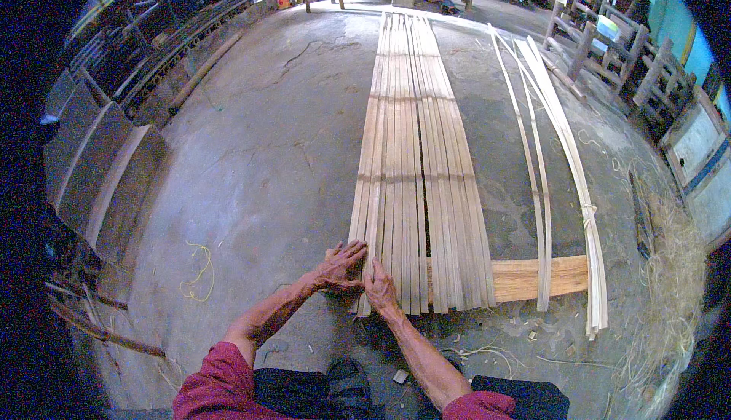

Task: The person arranges thin wooden strips on the floor, aligning them side by side and adjusting their positions by hand. The strips are placed in a neat row, and the person occasionally lifts and repositions individual strips to ensure alignment.

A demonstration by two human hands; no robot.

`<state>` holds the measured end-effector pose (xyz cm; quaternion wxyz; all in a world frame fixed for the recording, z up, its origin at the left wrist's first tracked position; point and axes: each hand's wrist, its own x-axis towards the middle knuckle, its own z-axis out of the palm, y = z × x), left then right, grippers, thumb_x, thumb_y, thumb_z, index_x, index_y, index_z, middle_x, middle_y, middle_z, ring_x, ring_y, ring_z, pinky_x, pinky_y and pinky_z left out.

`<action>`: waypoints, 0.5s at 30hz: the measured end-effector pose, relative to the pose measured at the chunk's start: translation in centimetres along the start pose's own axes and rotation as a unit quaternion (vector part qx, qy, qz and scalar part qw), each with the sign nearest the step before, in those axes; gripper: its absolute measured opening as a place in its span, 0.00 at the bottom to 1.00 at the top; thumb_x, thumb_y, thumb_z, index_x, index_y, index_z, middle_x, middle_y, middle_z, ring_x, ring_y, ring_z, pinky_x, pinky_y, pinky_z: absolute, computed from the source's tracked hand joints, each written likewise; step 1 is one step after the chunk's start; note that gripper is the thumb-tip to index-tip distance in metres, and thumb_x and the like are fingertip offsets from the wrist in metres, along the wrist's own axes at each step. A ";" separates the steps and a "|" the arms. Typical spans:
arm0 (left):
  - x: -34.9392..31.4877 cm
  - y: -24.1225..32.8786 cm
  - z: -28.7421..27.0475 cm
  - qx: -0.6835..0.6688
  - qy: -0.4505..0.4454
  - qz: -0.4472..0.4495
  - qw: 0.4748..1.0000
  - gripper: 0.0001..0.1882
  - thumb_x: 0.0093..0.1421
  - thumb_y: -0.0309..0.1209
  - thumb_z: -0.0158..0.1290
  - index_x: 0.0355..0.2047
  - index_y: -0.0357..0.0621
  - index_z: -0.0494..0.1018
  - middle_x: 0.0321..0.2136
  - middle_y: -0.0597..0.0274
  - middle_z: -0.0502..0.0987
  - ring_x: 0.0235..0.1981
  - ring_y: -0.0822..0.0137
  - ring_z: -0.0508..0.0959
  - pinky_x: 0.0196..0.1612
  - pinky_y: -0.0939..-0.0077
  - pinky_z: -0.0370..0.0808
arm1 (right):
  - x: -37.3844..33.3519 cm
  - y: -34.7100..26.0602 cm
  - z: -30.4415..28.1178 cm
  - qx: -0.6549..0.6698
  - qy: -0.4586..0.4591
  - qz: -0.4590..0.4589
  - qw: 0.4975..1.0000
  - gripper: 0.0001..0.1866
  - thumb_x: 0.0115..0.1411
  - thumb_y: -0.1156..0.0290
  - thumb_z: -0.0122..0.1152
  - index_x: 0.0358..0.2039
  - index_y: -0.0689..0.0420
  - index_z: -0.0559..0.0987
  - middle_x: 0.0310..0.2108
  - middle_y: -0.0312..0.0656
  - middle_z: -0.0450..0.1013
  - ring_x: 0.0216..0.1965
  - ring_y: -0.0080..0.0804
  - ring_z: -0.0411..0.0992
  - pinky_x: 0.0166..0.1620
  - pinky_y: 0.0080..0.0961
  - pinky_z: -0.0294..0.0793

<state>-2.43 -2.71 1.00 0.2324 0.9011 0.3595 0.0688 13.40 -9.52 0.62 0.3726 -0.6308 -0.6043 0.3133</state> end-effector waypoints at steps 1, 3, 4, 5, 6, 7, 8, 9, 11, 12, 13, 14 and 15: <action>-0.1 0.0 -0.2 0.011 -0.012 -0.005 1.000 0.55 0.38 0.62 0.53 0.58 0.41 0.47 0.60 0.53 0.45 0.61 0.54 0.44 0.59 0.45 0.40 | 0.0 0.1 0.0 -0.003 -0.003 0.009 1.000 0.25 0.52 0.67 0.50 0.50 0.63 0.64 0.21 0.52 0.67 0.22 0.41 0.69 0.28 0.34 0.68; -0.2 0.3 -0.7 0.028 -0.031 -0.010 0.999 0.56 0.36 0.63 0.53 0.58 0.41 0.47 0.60 0.53 0.46 0.61 0.54 0.44 0.58 0.45 0.40 | 0.0 0.2 -0.2 -0.006 -0.004 0.017 1.000 0.25 0.52 0.67 0.51 0.50 0.63 0.64 0.19 0.51 0.66 0.21 0.40 0.69 0.27 0.34 0.68; -0.2 0.6 -1.0 0.036 -0.038 -0.010 0.999 0.57 0.35 0.64 0.54 0.58 0.42 0.48 0.60 0.53 0.46 0.61 0.54 0.44 0.58 0.44 0.40 | 0.2 0.3 -0.3 -0.012 -0.003 0.019 1.000 0.25 0.52 0.67 0.51 0.50 0.63 0.64 0.19 0.51 0.66 0.20 0.40 0.69 0.27 0.34 0.68; -0.2 0.8 -1.3 0.051 -0.040 -0.007 0.998 0.57 0.33 0.64 0.54 0.58 0.42 0.48 0.60 0.53 0.46 0.61 0.53 0.44 0.58 0.44 0.40 | 0.4 0.3 -0.4 -0.015 0.004 0.010 1.000 0.25 0.52 0.67 0.50 0.50 0.63 0.64 0.19 0.50 0.66 0.20 0.40 0.68 0.27 0.34 0.68; -0.2 1.1 -1.6 0.039 -0.043 -0.012 0.998 0.57 0.33 0.64 0.54 0.58 0.43 0.49 0.60 0.52 0.46 0.61 0.53 0.44 0.58 0.43 0.40 | 0.6 0.4 -0.4 -0.009 0.017 -0.002 1.000 0.25 0.52 0.67 0.50 0.50 0.63 0.64 0.19 0.50 0.66 0.20 0.39 0.68 0.27 0.34 0.68; -0.2 1.3 -1.8 0.036 -0.042 -0.013 0.998 0.58 0.32 0.64 0.55 0.58 0.44 0.49 0.60 0.52 0.46 0.61 0.53 0.44 0.58 0.42 0.40 | 0.7 0.4 -0.4 -0.013 0.005 0.018 1.000 0.25 0.52 0.67 0.50 0.50 0.63 0.64 0.20 0.51 0.67 0.21 0.41 0.69 0.28 0.34 0.68; -0.2 1.5 -2.0 0.033 -0.040 -0.014 0.999 0.58 0.31 0.65 0.55 0.58 0.44 0.50 0.60 0.52 0.46 0.61 0.53 0.44 0.57 0.41 0.40 | 0.9 0.4 -0.4 -0.008 -0.002 0.033 0.999 0.25 0.52 0.67 0.50 0.50 0.63 0.64 0.21 0.53 0.68 0.23 0.42 0.70 0.28 0.35 0.68; -0.2 1.6 -2.1 0.040 -0.048 -0.015 0.998 0.57 0.31 0.64 0.55 0.57 0.45 0.50 0.59 0.52 0.47 0.61 0.53 0.44 0.57 0.40 0.40 | 1.0 0.4 -0.4 -0.004 -0.008 0.049 0.999 0.25 0.52 0.67 0.50 0.50 0.63 0.64 0.23 0.54 0.69 0.24 0.44 0.71 0.29 0.36 0.69; -0.1 1.7 -2.2 0.066 -0.053 -0.010 0.996 0.55 0.31 0.63 0.55 0.57 0.46 0.52 0.59 0.52 0.48 0.61 0.53 0.44 0.56 0.39 0.41 | 1.0 0.0 -0.1 -0.016 0.045 -0.050 0.998 0.24 0.52 0.67 0.49 0.50 0.64 0.64 0.26 0.58 0.69 0.28 0.48 0.72 0.31 0.39 0.69; -0.1 1.7 -2.2 0.064 -0.056 -0.018 0.996 0.55 0.32 0.63 0.55 0.57 0.47 0.53 0.59 0.52 0.48 0.61 0.53 0.45 0.56 0.38 0.42 | 1.0 -0.3 0.0 -0.028 0.057 -0.057 0.996 0.24 0.52 0.67 0.48 0.49 0.64 0.64 0.28 0.60 0.70 0.30 0.50 0.72 0.32 0.40 0.69; -0.1 1.7 -2.1 0.073 -0.052 -0.017 0.996 0.54 0.32 0.63 0.55 0.56 0.47 0.53 0.59 0.53 0.49 0.61 0.53 0.45 0.56 0.38 0.42 | 0.7 -0.6 -0.1 -0.015 0.035 -0.072 0.997 0.24 0.52 0.67 0.48 0.49 0.65 0.64 0.30 0.61 0.69 0.32 0.51 0.72 0.34 0.40 0.70; -0.1 1.7 -2.1 0.082 -0.048 -0.015 0.995 0.53 0.32 0.63 0.55 0.56 0.47 0.54 0.58 0.53 0.49 0.61 0.53 0.46 0.55 0.37 0.43 | 0.4 -1.0 -0.3 -0.007 0.000 -0.044 0.999 0.24 0.52 0.67 0.48 0.49 0.65 0.64 0.32 0.62 0.69 0.34 0.52 0.71 0.35 0.41 0.70; -0.1 1.7 -2.0 0.086 -0.048 -0.014 0.995 0.53 0.33 0.63 0.55 0.56 0.47 0.54 0.58 0.53 0.49 0.61 0.53 0.46 0.55 0.38 0.44 | 0.1 -1.4 -0.7 0.003 -0.026 -0.024 0.999 0.24 0.52 0.67 0.48 0.49 0.65 0.64 0.34 0.64 0.68 0.36 0.54 0.71 0.37 0.41 0.70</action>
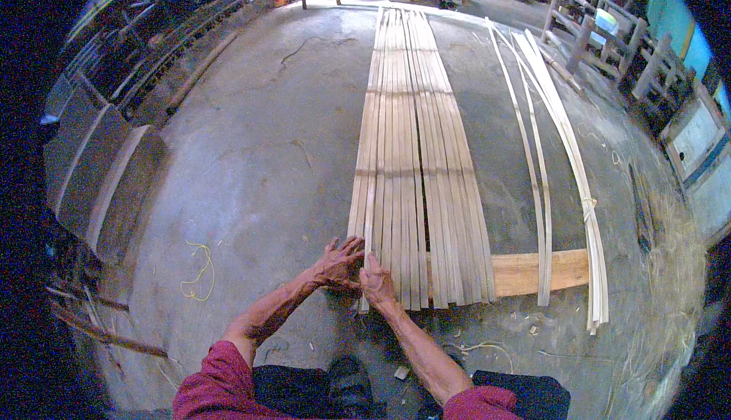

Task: The person arranges thin wooden strips on the floor, aligning them side by side and adjusting their positions by hand. The strips are placed in a neat row, and the person occasionally lifts and repositions individual strips to ensure alignment.

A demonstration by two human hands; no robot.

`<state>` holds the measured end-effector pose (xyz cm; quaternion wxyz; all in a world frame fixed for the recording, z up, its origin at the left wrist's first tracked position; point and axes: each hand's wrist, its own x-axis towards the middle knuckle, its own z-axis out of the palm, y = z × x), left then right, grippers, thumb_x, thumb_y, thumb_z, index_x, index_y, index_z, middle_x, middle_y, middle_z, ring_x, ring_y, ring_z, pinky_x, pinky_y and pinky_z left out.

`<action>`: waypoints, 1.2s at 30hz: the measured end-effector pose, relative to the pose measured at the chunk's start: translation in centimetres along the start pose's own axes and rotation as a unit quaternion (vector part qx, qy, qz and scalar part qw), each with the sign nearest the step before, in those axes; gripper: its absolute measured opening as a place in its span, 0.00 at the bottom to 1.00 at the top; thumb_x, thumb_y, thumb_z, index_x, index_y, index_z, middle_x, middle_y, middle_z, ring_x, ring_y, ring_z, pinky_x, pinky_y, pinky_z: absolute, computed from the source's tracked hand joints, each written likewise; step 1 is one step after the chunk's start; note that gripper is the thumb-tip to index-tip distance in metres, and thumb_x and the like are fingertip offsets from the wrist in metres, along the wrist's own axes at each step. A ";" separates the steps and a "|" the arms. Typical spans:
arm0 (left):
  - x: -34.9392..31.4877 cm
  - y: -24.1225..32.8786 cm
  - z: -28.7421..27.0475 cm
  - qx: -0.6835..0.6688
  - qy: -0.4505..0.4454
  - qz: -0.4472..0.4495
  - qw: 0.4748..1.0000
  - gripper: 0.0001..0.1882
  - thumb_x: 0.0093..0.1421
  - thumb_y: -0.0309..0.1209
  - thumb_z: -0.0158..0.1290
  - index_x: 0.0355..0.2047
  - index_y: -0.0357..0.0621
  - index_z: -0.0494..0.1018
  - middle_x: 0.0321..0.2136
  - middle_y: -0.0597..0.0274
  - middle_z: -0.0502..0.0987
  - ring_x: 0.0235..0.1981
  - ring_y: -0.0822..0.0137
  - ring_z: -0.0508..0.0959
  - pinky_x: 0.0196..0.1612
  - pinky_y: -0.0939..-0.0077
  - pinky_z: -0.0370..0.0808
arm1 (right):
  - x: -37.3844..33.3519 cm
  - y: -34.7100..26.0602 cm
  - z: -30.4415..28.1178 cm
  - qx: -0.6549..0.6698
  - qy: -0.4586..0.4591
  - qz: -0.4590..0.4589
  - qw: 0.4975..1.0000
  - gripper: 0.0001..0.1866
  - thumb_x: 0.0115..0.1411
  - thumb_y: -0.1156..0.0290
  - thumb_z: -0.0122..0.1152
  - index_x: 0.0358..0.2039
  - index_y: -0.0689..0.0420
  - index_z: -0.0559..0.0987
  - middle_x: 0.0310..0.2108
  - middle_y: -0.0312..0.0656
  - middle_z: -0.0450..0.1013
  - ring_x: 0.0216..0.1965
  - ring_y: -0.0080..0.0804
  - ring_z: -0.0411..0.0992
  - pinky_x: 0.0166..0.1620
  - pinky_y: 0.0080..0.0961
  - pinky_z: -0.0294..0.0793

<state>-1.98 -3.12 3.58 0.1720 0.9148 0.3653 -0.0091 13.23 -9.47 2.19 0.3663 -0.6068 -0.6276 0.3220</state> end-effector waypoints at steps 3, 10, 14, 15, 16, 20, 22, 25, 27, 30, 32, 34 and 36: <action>-0.1 0.1 0.1 0.010 0.007 0.000 1.000 0.51 0.33 0.63 0.54 0.56 0.49 0.55 0.58 0.55 0.49 0.60 0.52 0.47 0.56 0.40 0.45 | 0.0 -1.4 -1.1 0.001 -0.061 0.087 0.994 0.25 0.52 0.67 0.48 0.49 0.66 0.63 0.37 0.65 0.67 0.39 0.55 0.69 0.42 0.39 0.68; -0.2 0.2 0.4 0.038 0.015 -0.013 0.999 0.55 0.31 0.65 0.54 0.57 0.49 0.53 0.59 0.56 0.48 0.61 0.53 0.47 0.57 0.43 0.43 | 1.7 -2.3 -1.7 -0.002 -0.028 0.084 0.996 0.25 0.52 0.67 0.48 0.49 0.66 0.63 0.35 0.59 0.70 0.38 0.52 0.70 0.38 0.40 0.69; -0.3 0.2 0.7 0.038 0.017 -0.021 0.999 0.57 0.30 0.66 0.54 0.57 0.46 0.51 0.59 0.56 0.47 0.61 0.52 0.45 0.58 0.44 0.43 | 1.5 -1.9 -1.1 0.058 -0.022 0.119 0.991 0.25 0.52 0.67 0.50 0.50 0.64 0.64 0.32 0.56 0.71 0.34 0.47 0.71 0.36 0.37 0.69; -0.4 0.2 0.6 0.006 0.021 -0.026 0.999 0.57 0.31 0.65 0.55 0.57 0.45 0.51 0.60 0.57 0.47 0.61 0.51 0.45 0.58 0.45 0.43 | 1.4 -1.7 -1.1 0.091 -0.033 0.131 0.987 0.25 0.52 0.67 0.50 0.50 0.64 0.64 0.31 0.55 0.71 0.33 0.46 0.71 0.36 0.36 0.69; -0.5 0.2 0.6 -0.025 0.027 -0.030 0.999 0.56 0.32 0.64 0.55 0.57 0.45 0.51 0.60 0.57 0.47 0.61 0.51 0.45 0.58 0.45 0.44 | 1.4 -1.5 -1.1 0.066 -0.027 0.128 0.989 0.25 0.51 0.67 0.50 0.50 0.64 0.64 0.30 0.54 0.71 0.32 0.45 0.71 0.36 0.35 0.69; -0.3 -0.8 -0.2 -0.056 -0.018 -0.002 0.998 0.58 0.32 0.62 0.57 0.58 0.42 0.49 0.60 0.56 0.46 0.61 0.50 0.44 0.58 0.47 0.46 | 1.1 -0.8 -1.1 0.015 0.012 0.092 0.996 0.24 0.51 0.67 0.51 0.49 0.64 0.65 0.29 0.54 0.71 0.32 0.46 0.71 0.36 0.35 0.69; -0.2 -1.3 -0.7 -0.061 -0.035 0.018 0.997 0.58 0.31 0.61 0.58 0.58 0.42 0.48 0.60 0.54 0.46 0.61 0.49 0.44 0.58 0.48 0.47 | 1.0 -0.7 -1.0 0.006 0.022 0.082 0.996 0.24 0.51 0.67 0.51 0.49 0.64 0.65 0.32 0.55 0.71 0.34 0.47 0.71 0.37 0.35 0.69; -0.4 -1.3 -0.9 -0.048 -0.033 0.022 0.998 0.59 0.30 0.59 0.59 0.58 0.40 0.48 0.60 0.53 0.46 0.61 0.50 0.44 0.58 0.49 0.47 | 0.9 -0.8 -0.8 0.017 0.013 0.070 0.997 0.25 0.51 0.67 0.51 0.49 0.64 0.64 0.37 0.58 0.69 0.39 0.49 0.70 0.39 0.36 0.69; -0.6 -0.9 -0.9 -0.043 -0.032 0.013 0.998 0.59 0.30 0.59 0.60 0.58 0.40 0.48 0.60 0.53 0.46 0.61 0.50 0.44 0.58 0.49 0.48 | 1.0 -0.8 -0.7 0.034 -0.001 0.069 0.997 0.25 0.51 0.66 0.51 0.49 0.64 0.64 0.40 0.60 0.68 0.41 0.50 0.69 0.40 0.36 0.69; -0.8 -0.5 -1.0 -0.044 -0.028 0.004 0.999 0.59 0.29 0.58 0.60 0.57 0.40 0.48 0.60 0.53 0.46 0.61 0.50 0.44 0.58 0.49 0.48 | 1.1 -0.8 -0.7 0.038 -0.008 0.069 0.997 0.26 0.51 0.66 0.51 0.50 0.63 0.64 0.41 0.61 0.67 0.42 0.50 0.68 0.40 0.37 0.69; -0.7 -0.4 -1.2 -0.037 -0.023 0.004 0.999 0.59 0.29 0.58 0.60 0.57 0.40 0.48 0.59 0.54 0.47 0.61 0.50 0.44 0.58 0.49 0.48 | 1.2 -0.8 -0.7 0.022 -0.007 0.076 0.997 0.25 0.51 0.67 0.51 0.50 0.62 0.64 0.36 0.58 0.69 0.37 0.47 0.70 0.37 0.35 0.70; -0.6 -0.4 -1.4 -0.043 -0.031 0.003 0.999 0.59 0.29 0.58 0.60 0.57 0.41 0.49 0.59 0.54 0.47 0.61 0.50 0.44 0.57 0.48 0.48 | 1.2 -0.8 -0.7 0.021 -0.005 0.083 0.996 0.25 0.51 0.67 0.51 0.50 0.62 0.64 0.31 0.54 0.70 0.32 0.42 0.71 0.34 0.34 0.69; -0.4 -0.4 -1.6 -0.038 -0.047 -0.003 0.998 0.59 0.29 0.58 0.60 0.57 0.42 0.49 0.60 0.55 0.47 0.61 0.50 0.44 0.57 0.46 0.48 | 1.1 -0.9 -0.7 0.036 0.005 0.086 0.996 0.25 0.51 0.68 0.51 0.50 0.62 0.64 0.24 0.50 0.69 0.25 0.37 0.69 0.30 0.32 0.68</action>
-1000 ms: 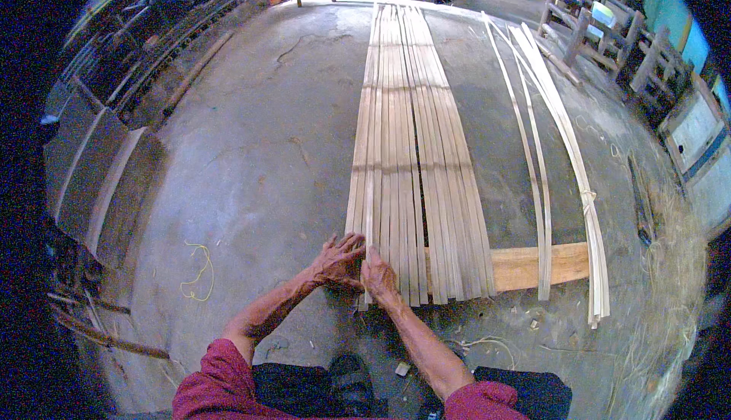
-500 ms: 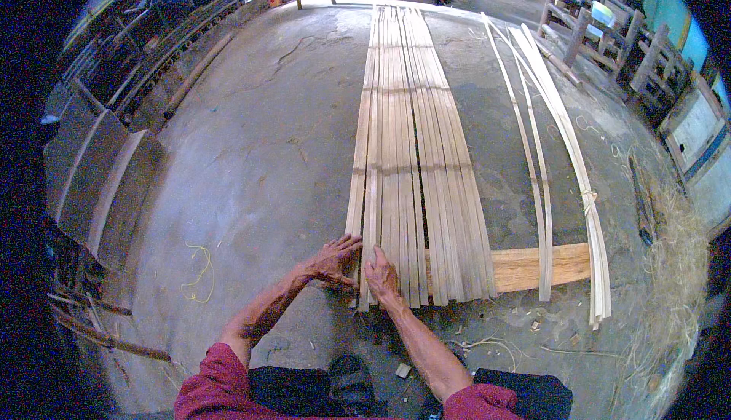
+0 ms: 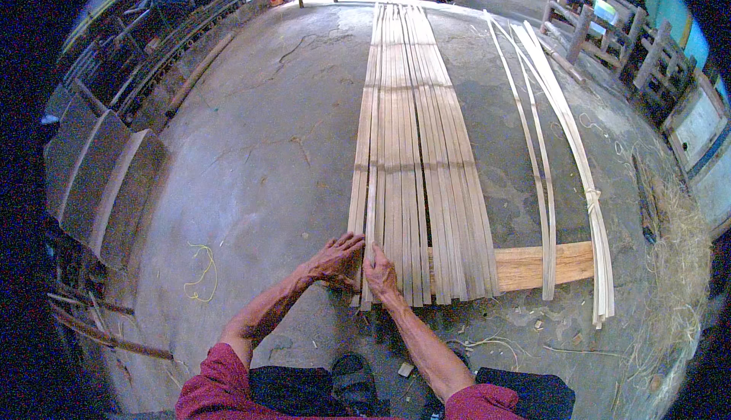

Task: The person arranges thin wooden strips on the floor, aligning them side by side and adjusting their positions by hand. The strips are placed in a neat row, and the person occasionally lifts and repositions individual strips to ensure alignment.

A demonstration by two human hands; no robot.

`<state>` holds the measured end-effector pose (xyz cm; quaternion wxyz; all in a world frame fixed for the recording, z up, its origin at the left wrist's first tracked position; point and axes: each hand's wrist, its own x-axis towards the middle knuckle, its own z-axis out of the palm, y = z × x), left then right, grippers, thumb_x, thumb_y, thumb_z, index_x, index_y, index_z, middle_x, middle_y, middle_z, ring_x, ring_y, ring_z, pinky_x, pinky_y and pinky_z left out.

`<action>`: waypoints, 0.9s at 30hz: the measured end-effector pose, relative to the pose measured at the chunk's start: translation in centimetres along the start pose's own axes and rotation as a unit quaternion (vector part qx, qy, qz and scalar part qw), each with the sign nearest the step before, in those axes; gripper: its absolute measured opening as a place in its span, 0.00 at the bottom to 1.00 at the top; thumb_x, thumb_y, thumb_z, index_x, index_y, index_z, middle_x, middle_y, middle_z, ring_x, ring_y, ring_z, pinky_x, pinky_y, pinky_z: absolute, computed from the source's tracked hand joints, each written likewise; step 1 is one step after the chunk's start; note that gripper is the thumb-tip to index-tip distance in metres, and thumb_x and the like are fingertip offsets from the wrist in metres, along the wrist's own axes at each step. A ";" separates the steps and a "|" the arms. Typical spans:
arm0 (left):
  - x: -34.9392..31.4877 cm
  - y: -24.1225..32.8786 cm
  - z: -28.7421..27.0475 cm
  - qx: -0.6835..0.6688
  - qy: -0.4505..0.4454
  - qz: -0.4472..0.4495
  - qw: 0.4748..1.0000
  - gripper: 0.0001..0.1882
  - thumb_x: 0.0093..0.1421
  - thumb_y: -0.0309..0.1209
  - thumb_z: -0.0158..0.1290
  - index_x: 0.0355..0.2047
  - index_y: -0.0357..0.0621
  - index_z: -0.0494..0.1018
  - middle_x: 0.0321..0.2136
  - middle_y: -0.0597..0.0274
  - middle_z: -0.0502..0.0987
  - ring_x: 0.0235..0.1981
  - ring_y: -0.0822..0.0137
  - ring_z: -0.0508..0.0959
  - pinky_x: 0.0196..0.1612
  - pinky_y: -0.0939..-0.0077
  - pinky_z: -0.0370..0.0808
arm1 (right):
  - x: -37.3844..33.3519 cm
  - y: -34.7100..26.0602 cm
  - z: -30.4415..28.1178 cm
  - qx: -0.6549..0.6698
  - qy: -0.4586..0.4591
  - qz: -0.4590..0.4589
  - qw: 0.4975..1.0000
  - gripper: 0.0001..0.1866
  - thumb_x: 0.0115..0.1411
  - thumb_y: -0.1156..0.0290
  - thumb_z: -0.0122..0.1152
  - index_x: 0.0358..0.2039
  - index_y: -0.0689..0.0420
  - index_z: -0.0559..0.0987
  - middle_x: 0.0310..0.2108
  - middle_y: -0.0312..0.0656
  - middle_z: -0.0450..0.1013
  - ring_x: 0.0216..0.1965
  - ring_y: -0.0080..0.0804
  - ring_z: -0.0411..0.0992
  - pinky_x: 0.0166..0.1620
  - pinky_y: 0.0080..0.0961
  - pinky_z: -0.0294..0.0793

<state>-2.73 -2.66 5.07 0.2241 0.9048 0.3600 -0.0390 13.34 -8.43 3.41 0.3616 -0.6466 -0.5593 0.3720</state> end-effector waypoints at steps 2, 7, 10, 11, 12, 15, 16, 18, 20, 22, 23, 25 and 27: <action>0.1 0.1 -0.2 0.007 -0.019 -0.009 1.000 0.59 0.29 0.59 0.60 0.58 0.43 0.49 0.60 0.56 0.47 0.61 0.50 0.44 0.56 0.44 0.47 | -0.1 -0.2 0.0 0.036 0.011 0.028 0.999 0.25 0.51 0.68 0.51 0.51 0.61 0.64 0.20 0.46 0.65 0.22 0.33 0.65 0.28 0.30 0.67; 1.0 1.0 0.3 0.026 -0.016 -0.030 0.999 0.58 0.29 0.62 0.58 0.58 0.47 0.48 0.60 0.57 0.45 0.61 0.52 0.42 0.56 0.38 0.42 | -0.4 -0.5 0.0 0.069 0.035 0.071 0.994 0.25 0.53 0.69 0.50 0.52 0.62 0.63 0.29 0.49 0.70 0.26 0.33 0.68 0.32 0.30 0.68; 1.3 1.1 1.1 0.038 -0.020 0.009 0.999 0.59 0.30 0.63 0.56 0.59 0.47 0.47 0.61 0.57 0.43 0.62 0.54 0.41 0.56 0.37 0.40 | -0.8 -0.5 0.5 0.074 0.097 0.019 0.992 0.24 0.53 0.70 0.49 0.52 0.64 0.63 0.37 0.54 0.70 0.30 0.35 0.70 0.37 0.30 0.69; 1.5 1.1 1.5 0.038 -0.039 0.020 0.998 0.59 0.31 0.64 0.56 0.59 0.47 0.47 0.61 0.57 0.43 0.62 0.55 0.40 0.56 0.37 0.40 | -1.0 -0.5 0.6 0.074 0.093 0.028 0.993 0.24 0.54 0.70 0.48 0.51 0.65 0.63 0.39 0.55 0.69 0.32 0.36 0.70 0.39 0.30 0.69; 1.5 0.9 1.8 0.033 -0.033 0.017 0.999 0.59 0.31 0.63 0.56 0.59 0.44 0.46 0.61 0.57 0.43 0.62 0.57 0.40 0.56 0.38 0.39 | -1.1 -0.5 0.7 0.073 0.089 0.037 0.993 0.24 0.54 0.71 0.48 0.51 0.65 0.63 0.41 0.56 0.69 0.33 0.36 0.71 0.40 0.30 0.69; 1.6 0.5 2.8 0.054 -0.016 0.016 0.998 0.58 0.32 0.60 0.56 0.58 0.41 0.47 0.61 0.56 0.44 0.62 0.57 0.40 0.57 0.39 0.39 | -2.0 -0.7 1.1 0.060 0.089 0.037 0.994 0.23 0.54 0.70 0.48 0.51 0.65 0.64 0.41 0.55 0.69 0.33 0.36 0.71 0.40 0.30 0.69; 1.7 0.5 3.1 0.071 -0.007 0.014 0.997 0.58 0.32 0.61 0.56 0.58 0.40 0.48 0.60 0.56 0.46 0.62 0.56 0.42 0.57 0.40 0.41 | -2.1 -0.8 1.1 0.073 0.062 0.076 0.992 0.23 0.54 0.70 0.48 0.51 0.65 0.64 0.42 0.55 0.69 0.36 0.37 0.71 0.42 0.29 0.68; 1.7 0.6 3.7 0.116 0.005 0.007 0.993 0.58 0.32 0.62 0.56 0.57 0.38 0.49 0.59 0.55 0.49 0.61 0.55 0.45 0.57 0.43 0.44 | -1.9 -0.8 1.1 0.096 0.005 0.144 0.985 0.23 0.54 0.70 0.47 0.50 0.66 0.64 0.44 0.55 0.68 0.40 0.38 0.70 0.44 0.29 0.67; 1.5 1.0 4.0 0.122 0.045 0.008 0.992 0.58 0.31 0.62 0.56 0.56 0.38 0.50 0.59 0.55 0.50 0.61 0.55 0.46 0.57 0.44 0.46 | -0.8 -0.8 1.0 0.087 0.057 0.082 0.991 0.23 0.54 0.70 0.48 0.50 0.66 0.64 0.44 0.55 0.68 0.41 0.39 0.70 0.45 0.28 0.67; 1.3 1.5 3.9 0.115 0.065 0.003 0.991 0.58 0.30 0.63 0.56 0.56 0.38 0.51 0.58 0.56 0.51 0.61 0.55 0.47 0.57 0.44 0.46 | 0.3 -0.4 0.7 0.086 0.089 0.032 0.992 0.23 0.54 0.70 0.47 0.50 0.67 0.64 0.45 0.56 0.67 0.44 0.41 0.68 0.47 0.30 0.66; 1.2 1.8 3.8 0.109 0.068 -0.003 0.992 0.58 0.29 0.63 0.57 0.56 0.39 0.51 0.58 0.56 0.51 0.61 0.55 0.47 0.57 0.44 0.46 | 0.9 -0.2 0.5 0.091 0.096 0.019 0.991 0.23 0.54 0.71 0.47 0.49 0.68 0.64 0.46 0.57 0.65 0.46 0.42 0.67 0.49 0.31 0.65; 1.2 2.2 3.4 0.110 0.070 -0.013 0.991 0.59 0.29 0.62 0.57 0.56 0.40 0.51 0.58 0.57 0.51 0.61 0.54 0.47 0.57 0.44 0.46 | 1.3 0.4 0.4 0.093 0.090 0.012 0.991 0.22 0.54 0.71 0.47 0.49 0.69 0.65 0.47 0.58 0.64 0.48 0.45 0.65 0.51 0.32 0.63; 1.1 2.4 3.2 0.120 0.058 -0.028 0.991 0.59 0.28 0.62 0.58 0.56 0.41 0.51 0.58 0.59 0.51 0.61 0.54 0.47 0.57 0.44 0.46 | 1.4 0.9 0.5 0.091 0.066 0.014 0.994 0.22 0.54 0.71 0.47 0.48 0.70 0.65 0.47 0.58 0.65 0.48 0.46 0.66 0.51 0.31 0.63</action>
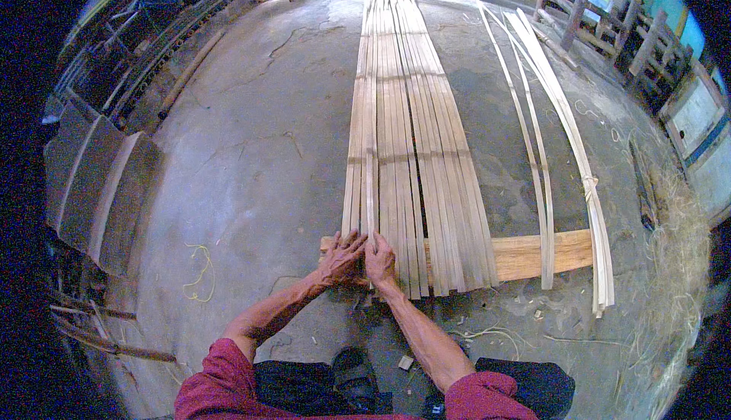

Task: The person arranges thin wooden strips on the floor, aligning them side by side and adjusting their positions by hand. The strips are placed in a neat row, and the person occasionally lifts and repositions individual strips to ensure alignment.

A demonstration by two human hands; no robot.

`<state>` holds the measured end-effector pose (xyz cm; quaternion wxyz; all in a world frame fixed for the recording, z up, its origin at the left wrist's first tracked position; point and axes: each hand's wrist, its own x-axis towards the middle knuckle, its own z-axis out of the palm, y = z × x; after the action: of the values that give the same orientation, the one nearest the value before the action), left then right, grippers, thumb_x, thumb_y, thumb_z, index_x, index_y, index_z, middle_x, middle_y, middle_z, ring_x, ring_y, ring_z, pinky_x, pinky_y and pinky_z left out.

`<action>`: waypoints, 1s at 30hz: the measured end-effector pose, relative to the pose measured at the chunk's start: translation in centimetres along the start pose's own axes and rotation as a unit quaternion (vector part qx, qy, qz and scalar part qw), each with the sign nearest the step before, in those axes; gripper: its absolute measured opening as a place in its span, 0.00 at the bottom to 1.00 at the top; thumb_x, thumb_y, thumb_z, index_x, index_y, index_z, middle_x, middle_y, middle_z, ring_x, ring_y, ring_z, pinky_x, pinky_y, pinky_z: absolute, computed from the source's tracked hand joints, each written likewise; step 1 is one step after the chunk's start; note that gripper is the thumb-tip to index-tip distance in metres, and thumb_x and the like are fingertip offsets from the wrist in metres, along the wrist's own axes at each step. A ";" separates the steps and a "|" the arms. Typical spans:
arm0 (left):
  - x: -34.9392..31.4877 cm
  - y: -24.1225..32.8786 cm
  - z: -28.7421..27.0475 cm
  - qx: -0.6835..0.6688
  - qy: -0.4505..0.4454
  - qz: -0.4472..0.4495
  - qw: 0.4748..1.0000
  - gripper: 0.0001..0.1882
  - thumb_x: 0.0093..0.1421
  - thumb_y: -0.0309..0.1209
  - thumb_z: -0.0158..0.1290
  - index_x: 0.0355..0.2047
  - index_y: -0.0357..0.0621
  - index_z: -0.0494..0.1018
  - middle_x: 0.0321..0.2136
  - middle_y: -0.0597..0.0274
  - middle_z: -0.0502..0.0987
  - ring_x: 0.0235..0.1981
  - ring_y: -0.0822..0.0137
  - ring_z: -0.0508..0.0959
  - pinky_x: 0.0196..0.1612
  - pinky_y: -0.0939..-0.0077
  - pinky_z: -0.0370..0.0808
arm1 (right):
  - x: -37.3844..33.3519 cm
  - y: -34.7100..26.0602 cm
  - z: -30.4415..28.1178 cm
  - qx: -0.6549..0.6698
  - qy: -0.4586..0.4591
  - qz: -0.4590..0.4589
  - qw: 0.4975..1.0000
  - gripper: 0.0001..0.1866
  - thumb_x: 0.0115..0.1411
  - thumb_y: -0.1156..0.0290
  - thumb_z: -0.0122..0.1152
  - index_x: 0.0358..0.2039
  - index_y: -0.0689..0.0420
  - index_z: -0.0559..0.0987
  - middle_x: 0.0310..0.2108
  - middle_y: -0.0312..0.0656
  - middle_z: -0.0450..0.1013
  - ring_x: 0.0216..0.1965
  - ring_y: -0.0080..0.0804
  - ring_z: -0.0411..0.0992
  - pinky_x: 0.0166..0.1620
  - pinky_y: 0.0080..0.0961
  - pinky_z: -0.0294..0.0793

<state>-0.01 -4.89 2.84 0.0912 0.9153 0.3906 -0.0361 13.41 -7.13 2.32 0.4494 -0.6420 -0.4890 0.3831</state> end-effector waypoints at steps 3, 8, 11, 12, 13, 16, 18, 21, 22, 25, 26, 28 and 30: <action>0.0 -0.1 0.2 -0.025 -0.003 -0.009 1.000 0.59 0.28 0.61 0.58 0.56 0.41 0.51 0.59 0.59 0.50 0.61 0.53 0.46 0.57 0.44 0.45 | -0.1 0.6 0.5 -0.018 0.018 -0.004 1.000 0.23 0.54 0.71 0.49 0.49 0.68 0.65 0.39 0.54 0.71 0.37 0.36 0.72 0.39 0.27 0.71; 0.2 -0.8 1.5 -0.002 -0.034 -0.006 0.999 0.54 0.31 0.59 0.58 0.56 0.44 0.52 0.59 0.58 0.49 0.61 0.52 0.44 0.55 0.39 0.44 | -0.6 1.0 2.2 0.004 0.041 0.013 0.999 0.22 0.53 0.71 0.50 0.48 0.68 0.66 0.38 0.52 0.72 0.36 0.35 0.72 0.38 0.27 0.71; 0.4 -1.3 1.7 -0.042 -0.032 0.009 0.999 0.52 0.34 0.60 0.56 0.56 0.45 0.53 0.59 0.56 0.49 0.61 0.51 0.43 0.54 0.37 0.44 | -1.0 1.4 2.4 -0.028 0.055 0.006 0.998 0.22 0.53 0.72 0.50 0.49 0.68 0.65 0.39 0.53 0.71 0.37 0.35 0.72 0.40 0.28 0.70; 0.4 -1.4 1.7 -0.066 -0.019 0.014 0.998 0.51 0.34 0.60 0.55 0.56 0.46 0.54 0.59 0.56 0.49 0.61 0.51 0.43 0.54 0.36 0.44 | -1.1 1.5 2.2 -0.041 0.059 0.005 0.997 0.23 0.53 0.72 0.50 0.49 0.68 0.65 0.40 0.53 0.70 0.38 0.36 0.71 0.40 0.28 0.70; 0.5 -1.4 1.6 -0.064 -0.012 0.013 0.998 0.52 0.36 0.63 0.52 0.57 0.46 0.52 0.59 0.54 0.47 0.61 0.50 0.44 0.54 0.36 0.43 | -1.1 1.5 1.8 -0.032 0.080 -0.042 0.995 0.23 0.54 0.71 0.49 0.49 0.68 0.64 0.43 0.54 0.69 0.41 0.36 0.70 0.43 0.28 0.68; 0.4 -1.4 1.1 -0.079 -0.021 0.011 0.997 0.53 0.37 0.64 0.50 0.58 0.48 0.49 0.59 0.52 0.46 0.61 0.49 0.44 0.55 0.36 0.42 | -1.1 1.6 0.8 -0.010 0.049 -0.013 0.999 0.23 0.54 0.70 0.49 0.50 0.68 0.64 0.43 0.54 0.69 0.41 0.34 0.69 0.43 0.26 0.67; 0.5 -1.4 0.6 -0.069 -0.044 0.020 0.996 0.58 0.33 0.66 0.52 0.59 0.45 0.45 0.60 0.51 0.44 0.61 0.48 0.42 0.56 0.37 0.41 | -1.0 1.6 0.4 -0.013 0.021 0.021 0.999 0.23 0.55 0.69 0.48 0.50 0.67 0.64 0.41 0.52 0.70 0.35 0.31 0.70 0.39 0.26 0.69; 0.3 -1.5 0.0 -0.083 -0.038 0.033 0.995 0.62 0.29 0.67 0.54 0.59 0.42 0.45 0.60 0.51 0.44 0.61 0.49 0.40 0.56 0.38 0.42 | -0.8 1.9 0.5 -0.015 0.003 0.032 0.999 0.23 0.55 0.68 0.48 0.50 0.66 0.65 0.35 0.49 0.72 0.30 0.28 0.70 0.34 0.25 0.69; 0.2 -1.4 -0.1 -0.091 -0.036 0.031 0.995 0.63 0.28 0.67 0.54 0.59 0.41 0.44 0.60 0.52 0.43 0.61 0.50 0.40 0.56 0.39 0.42 | -0.7 2.1 0.7 -0.021 0.010 0.018 1.000 0.23 0.56 0.68 0.48 0.50 0.66 0.65 0.31 0.47 0.73 0.27 0.27 0.70 0.32 0.25 0.69; -0.1 -0.8 0.2 -0.099 -0.011 0.018 0.995 0.65 0.26 0.67 0.55 0.58 0.39 0.45 0.60 0.51 0.43 0.61 0.50 0.41 0.57 0.41 0.42 | -0.4 2.9 1.5 -0.025 0.060 -0.073 0.995 0.23 0.56 0.68 0.48 0.50 0.65 0.65 0.23 0.41 0.71 0.23 0.25 0.68 0.28 0.24 0.69; -0.2 -0.6 0.3 -0.100 -0.012 0.011 0.995 0.65 0.26 0.67 0.55 0.58 0.39 0.45 0.60 0.51 0.43 0.61 0.50 0.41 0.57 0.41 0.42 | -0.5 3.1 1.5 -0.017 0.056 -0.067 0.996 0.23 0.56 0.68 0.48 0.51 0.65 0.65 0.21 0.40 0.71 0.22 0.25 0.67 0.27 0.24 0.68; -0.3 -0.1 0.5 -0.083 0.010 0.004 0.996 0.65 0.26 0.68 0.54 0.58 0.38 0.45 0.60 0.50 0.43 0.61 0.50 0.41 0.57 0.42 0.43 | -0.3 3.3 1.2 0.003 0.019 -0.010 1.000 0.23 0.56 0.68 0.48 0.51 0.66 0.64 0.20 0.39 0.70 0.22 0.24 0.67 0.25 0.23 0.68; -0.4 0.2 0.5 -0.075 0.015 -0.010 0.997 0.65 0.27 0.69 0.53 0.58 0.37 0.46 0.60 0.50 0.43 0.61 0.50 0.42 0.58 0.43 0.42 | 0.4 3.0 0.7 0.013 -0.007 0.028 0.999 0.23 0.56 0.69 0.49 0.50 0.66 0.64 0.20 0.39 0.70 0.22 0.24 0.67 0.25 0.23 0.68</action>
<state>-0.10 -5.40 2.45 0.1537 0.9025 0.4023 0.0058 13.74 -6.92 -0.74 0.4434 -0.6469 -0.4688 0.4064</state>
